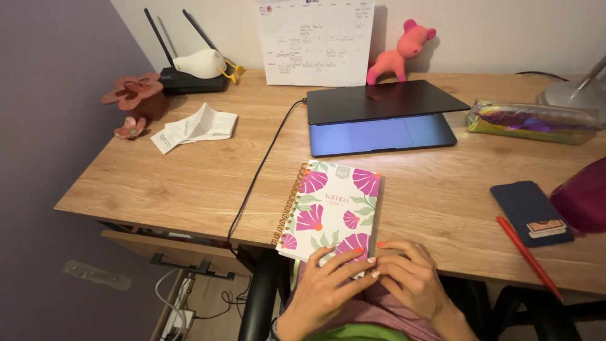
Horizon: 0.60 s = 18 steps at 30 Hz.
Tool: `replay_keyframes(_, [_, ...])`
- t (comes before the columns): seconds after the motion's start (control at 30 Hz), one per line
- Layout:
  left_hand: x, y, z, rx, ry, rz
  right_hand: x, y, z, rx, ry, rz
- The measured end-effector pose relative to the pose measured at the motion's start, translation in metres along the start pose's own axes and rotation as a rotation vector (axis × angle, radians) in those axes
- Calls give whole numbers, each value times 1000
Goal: The person organizes a desk by placing a calendar on the wall, then puts a notebook, a mousepad, and a second notebook into a drawer. They fold a small paper and place it on the desk, then move a water bottle and a pencil case to the right side of the desk.
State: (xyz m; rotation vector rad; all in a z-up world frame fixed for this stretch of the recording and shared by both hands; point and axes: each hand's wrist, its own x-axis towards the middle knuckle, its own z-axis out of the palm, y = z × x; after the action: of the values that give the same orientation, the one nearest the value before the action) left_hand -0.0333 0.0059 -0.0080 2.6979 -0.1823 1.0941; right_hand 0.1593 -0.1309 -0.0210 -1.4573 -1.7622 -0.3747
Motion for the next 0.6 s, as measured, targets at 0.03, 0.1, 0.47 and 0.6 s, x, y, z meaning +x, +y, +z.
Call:
replay_keyframes(0.03, [-1,-1,3,42,23,5,-2,3,-3,1,-67,17])
replay_keyframes(0.1, [0,-1,9,47,70,-7,5,0,-9,30,-125,46])
replay_keyframes(0.47, [-6,-6,15,-16,179,5,8,3,0,-40,-159,48])
replay_keyframes(0.6, [-6,-5,10,-64,137,11,13,-6,11,-204,-31,92])
